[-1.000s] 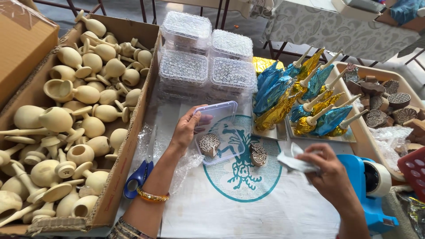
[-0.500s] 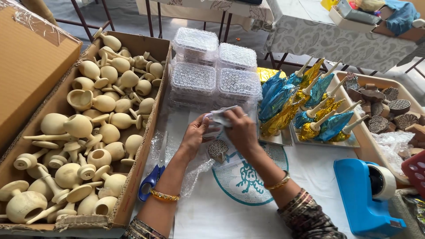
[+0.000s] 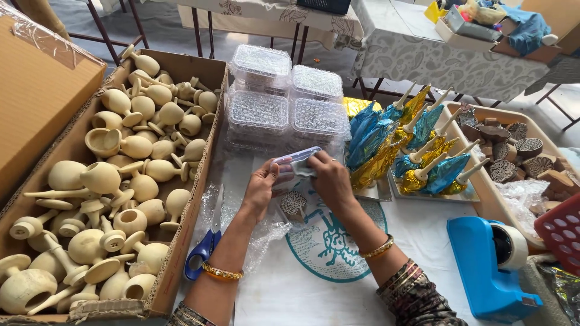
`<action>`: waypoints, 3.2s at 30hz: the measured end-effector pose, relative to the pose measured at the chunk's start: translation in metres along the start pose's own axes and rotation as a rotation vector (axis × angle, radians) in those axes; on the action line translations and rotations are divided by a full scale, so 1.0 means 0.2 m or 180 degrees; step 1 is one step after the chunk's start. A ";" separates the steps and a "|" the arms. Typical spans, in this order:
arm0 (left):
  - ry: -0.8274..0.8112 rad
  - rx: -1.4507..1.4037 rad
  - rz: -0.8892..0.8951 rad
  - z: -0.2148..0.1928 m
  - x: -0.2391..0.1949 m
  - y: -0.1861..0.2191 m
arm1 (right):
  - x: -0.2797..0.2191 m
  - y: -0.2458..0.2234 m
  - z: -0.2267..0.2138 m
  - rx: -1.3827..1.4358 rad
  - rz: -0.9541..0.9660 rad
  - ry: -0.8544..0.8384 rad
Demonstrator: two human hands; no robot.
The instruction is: The person wraps small wooden crafts in bubble wrap and places them into a plastic container. They wipe the crafts with a cloth before wrapping and use tape to secure the bubble wrap. The wrapped crafts are then placed into a container on the table.
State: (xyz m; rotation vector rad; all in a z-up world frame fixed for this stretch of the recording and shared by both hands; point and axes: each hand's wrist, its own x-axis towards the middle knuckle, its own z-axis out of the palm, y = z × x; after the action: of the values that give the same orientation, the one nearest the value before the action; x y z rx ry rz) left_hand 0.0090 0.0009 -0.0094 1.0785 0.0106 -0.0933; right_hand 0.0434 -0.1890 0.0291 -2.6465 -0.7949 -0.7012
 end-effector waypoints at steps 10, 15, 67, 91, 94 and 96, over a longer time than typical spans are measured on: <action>-0.0183 -0.0077 0.0234 -0.01 0.00 0.03 | 0.04 -0.07 0.01 0.0680 -0.1471 -0.0205; 0.0204 0.0463 0.0557 0.01 -0.01 0.02 | 0.00 0.09 -0.15 0.0216 -0.0660 0.0032; 0.0512 0.0583 0.0593 0.03 0.00 -0.07 | -0.12 0.01 0.10 0.1566 -0.1288 -0.1643; 0.0697 0.1344 0.0705 0.05 -0.05 -0.04 | -0.14 -0.27 -0.04 0.0258 0.0691 -0.1394; 0.0706 0.1289 0.0720 0.04 -0.05 -0.04 | -0.17 -0.20 0.08 0.1041 0.0008 -0.1390; 0.0731 0.1344 0.0755 0.03 -0.04 -0.04 | -0.15 -0.14 0.06 0.1106 -0.0104 -0.1764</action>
State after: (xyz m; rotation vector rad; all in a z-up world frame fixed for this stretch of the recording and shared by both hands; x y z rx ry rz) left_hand 0.0005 -0.0085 -0.0134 1.4996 0.0723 0.2534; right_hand 0.0101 -0.1752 0.0063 -2.5147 -0.9899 0.1785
